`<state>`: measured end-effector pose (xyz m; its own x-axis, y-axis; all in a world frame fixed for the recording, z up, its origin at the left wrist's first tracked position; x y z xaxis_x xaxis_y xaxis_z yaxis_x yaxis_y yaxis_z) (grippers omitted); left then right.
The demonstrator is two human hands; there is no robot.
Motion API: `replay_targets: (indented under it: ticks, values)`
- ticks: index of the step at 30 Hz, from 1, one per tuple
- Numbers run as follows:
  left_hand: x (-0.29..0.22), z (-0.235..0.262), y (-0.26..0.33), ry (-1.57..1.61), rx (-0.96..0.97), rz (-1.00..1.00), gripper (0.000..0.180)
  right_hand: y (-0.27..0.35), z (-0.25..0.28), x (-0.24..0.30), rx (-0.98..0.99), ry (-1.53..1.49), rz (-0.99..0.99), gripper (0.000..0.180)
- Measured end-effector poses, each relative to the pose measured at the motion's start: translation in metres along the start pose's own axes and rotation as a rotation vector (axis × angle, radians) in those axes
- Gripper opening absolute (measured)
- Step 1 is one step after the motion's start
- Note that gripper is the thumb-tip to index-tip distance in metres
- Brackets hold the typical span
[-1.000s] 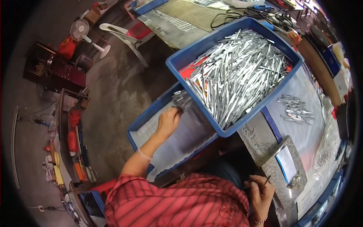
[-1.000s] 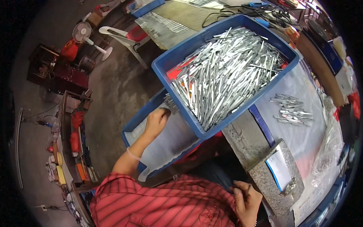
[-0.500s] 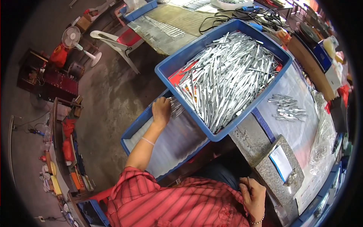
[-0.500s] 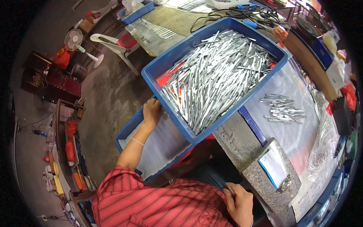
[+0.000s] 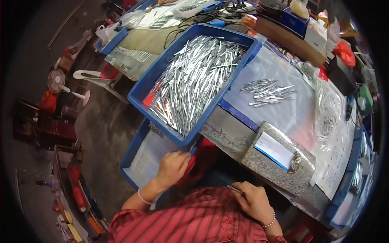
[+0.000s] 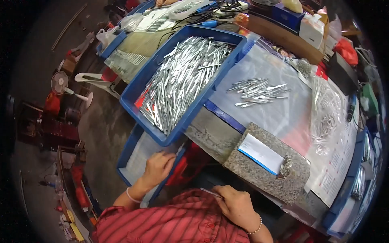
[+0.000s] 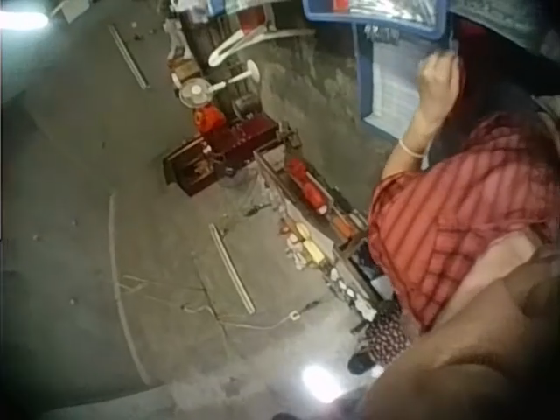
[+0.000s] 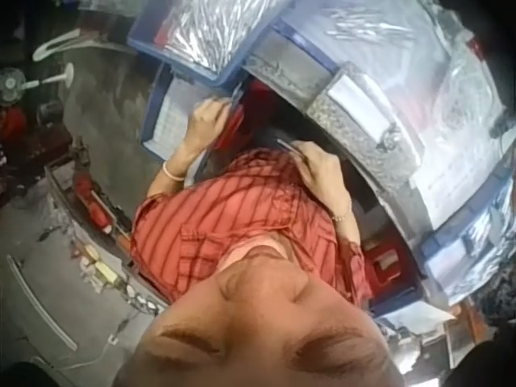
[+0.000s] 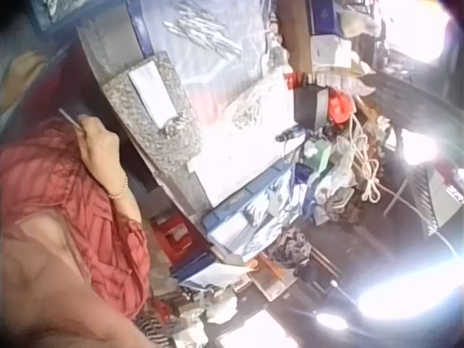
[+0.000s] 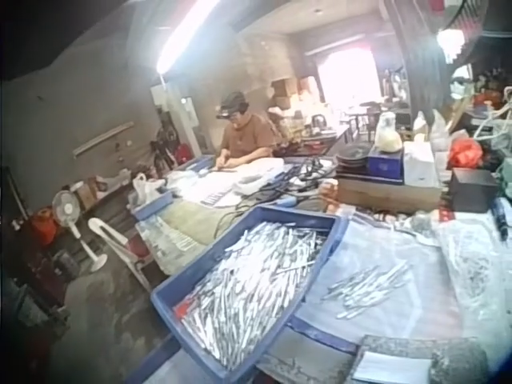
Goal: Processing and assembling small metal strips using a hand tool at a workshop station.
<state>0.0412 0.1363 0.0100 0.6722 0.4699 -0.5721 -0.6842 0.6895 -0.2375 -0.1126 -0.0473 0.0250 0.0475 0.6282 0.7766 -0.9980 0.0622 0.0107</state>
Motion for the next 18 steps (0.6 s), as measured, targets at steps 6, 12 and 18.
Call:
replay_targets:
  ticks: [6,12,18]
  values:
    - [0.117,-0.007,0.001,-0.04,-0.168,0.195,0.009,0.034,0.008,-0.02,-0.054,-0.071,-0.176,0.014]
    - [0.212,0.027,-0.008,-0.368,-0.393,0.19,0.016,0.033,-0.001,-0.013,-0.034,-0.053,-0.16,0.014]
    - [0.258,0.012,-0.014,-0.605,-0.228,0.207,0.005,0.004,-0.013,0.005,0.033,0.03,-0.183,0.015]
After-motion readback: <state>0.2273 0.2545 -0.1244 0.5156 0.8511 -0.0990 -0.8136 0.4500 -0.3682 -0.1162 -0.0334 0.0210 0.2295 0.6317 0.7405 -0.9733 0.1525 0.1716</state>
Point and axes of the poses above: each hand's wrist, its own y-axis away from the middle knuckle, its own z-axis out of the back of the hand, x = y × z, the point moved 9 cm from there along -y, towards the middle knuckle, and after that the axes turned 10 degrees about y, right-handed, at the moved point
